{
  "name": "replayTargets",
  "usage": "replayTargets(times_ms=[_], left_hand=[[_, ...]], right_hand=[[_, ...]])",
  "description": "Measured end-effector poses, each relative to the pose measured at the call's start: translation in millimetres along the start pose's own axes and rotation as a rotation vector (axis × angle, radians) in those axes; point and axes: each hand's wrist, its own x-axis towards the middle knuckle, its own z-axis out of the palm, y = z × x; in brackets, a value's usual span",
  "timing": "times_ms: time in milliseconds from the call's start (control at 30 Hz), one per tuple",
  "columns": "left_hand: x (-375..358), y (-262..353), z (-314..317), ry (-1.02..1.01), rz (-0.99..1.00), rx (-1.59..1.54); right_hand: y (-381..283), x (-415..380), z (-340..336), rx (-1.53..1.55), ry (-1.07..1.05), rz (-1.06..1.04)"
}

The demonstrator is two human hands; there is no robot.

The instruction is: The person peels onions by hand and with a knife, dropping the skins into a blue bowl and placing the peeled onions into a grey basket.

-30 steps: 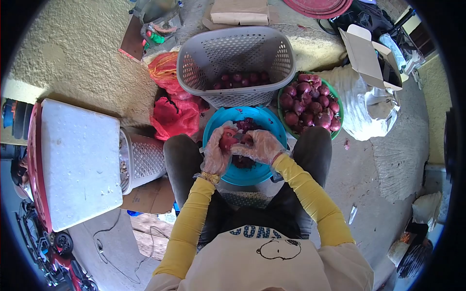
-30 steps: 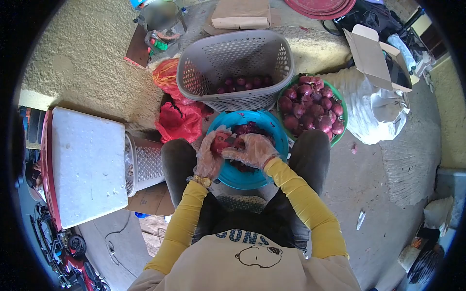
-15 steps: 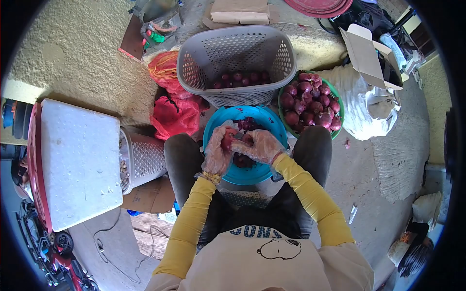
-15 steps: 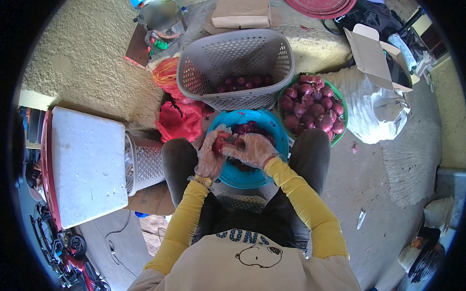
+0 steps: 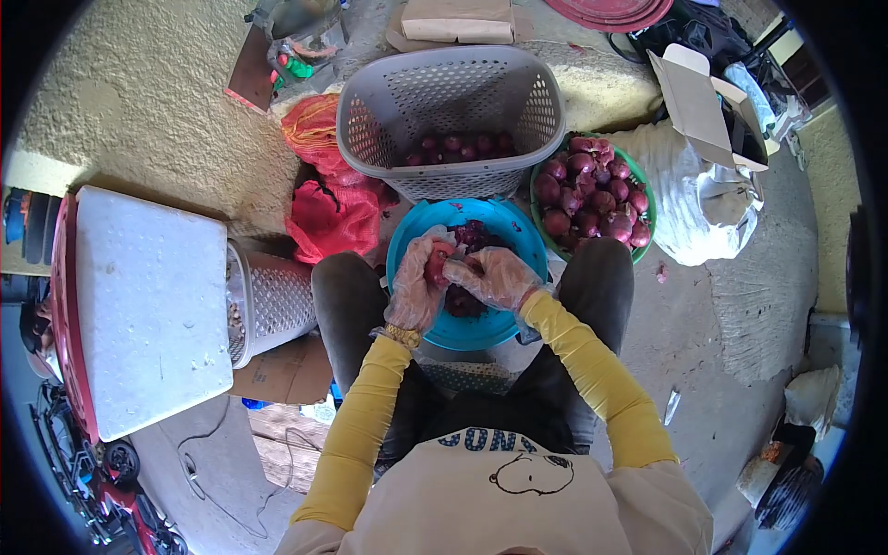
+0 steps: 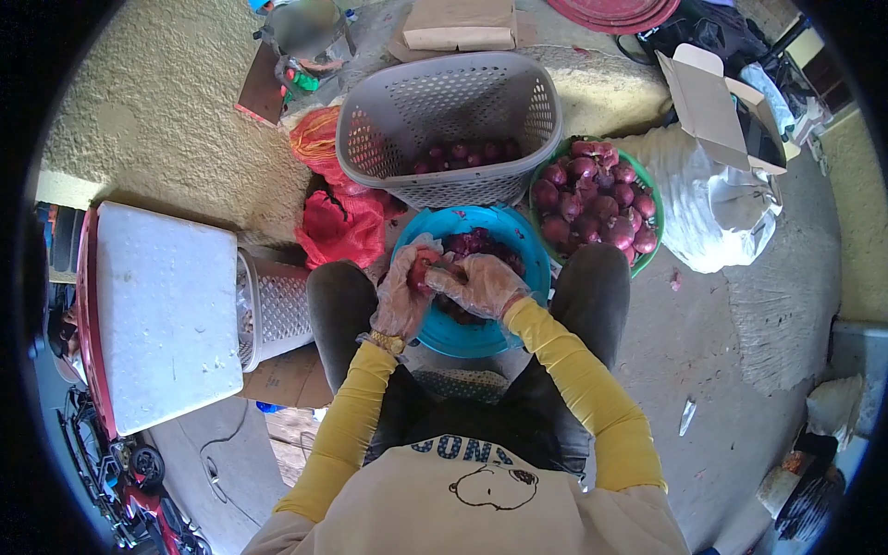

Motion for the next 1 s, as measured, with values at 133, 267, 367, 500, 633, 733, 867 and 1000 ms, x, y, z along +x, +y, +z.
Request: replayTargets(times_ms=[133,267,367,500,633,733,867,1000], left_hand=[[-5.4,4.2,15.5,0.012,-0.019,0.013],[-4.7,3.0,10.1,0.034,-0.013,0.003],[-3.6,5.3,10.1,0.044,0.014,-0.037],[-6.3,10.0,19.8,-0.001,0.005,-0.075],[-7.2,9.9,24.1,0.035,0.0,-0.015],[-5.4,5.6,17.4,0.022,0.017,-0.007],[-5.9,6.5,16.0,-0.008,0.031,-0.007],[-7.0,6.7,24.5,0.027,0.058,-0.001]], right_hand=[[3.2,1.6,2.5,0.024,-0.032,0.058],[4.7,-1.2,1.5,-0.104,-0.021,-0.035],[1.1,-3.5,-0.3,-0.164,0.035,-0.082],[-1.7,-1.8,-4.1,-0.141,0.089,-0.006],[-1.3,-2.8,-0.4,-0.059,0.129,-0.055],[0.2,-1.7,-0.8,-0.134,0.138,-0.043],[3.4,-0.6,0.7,-0.148,0.133,-0.025],[5.1,1.2,0.8,-0.156,0.117,0.01]])
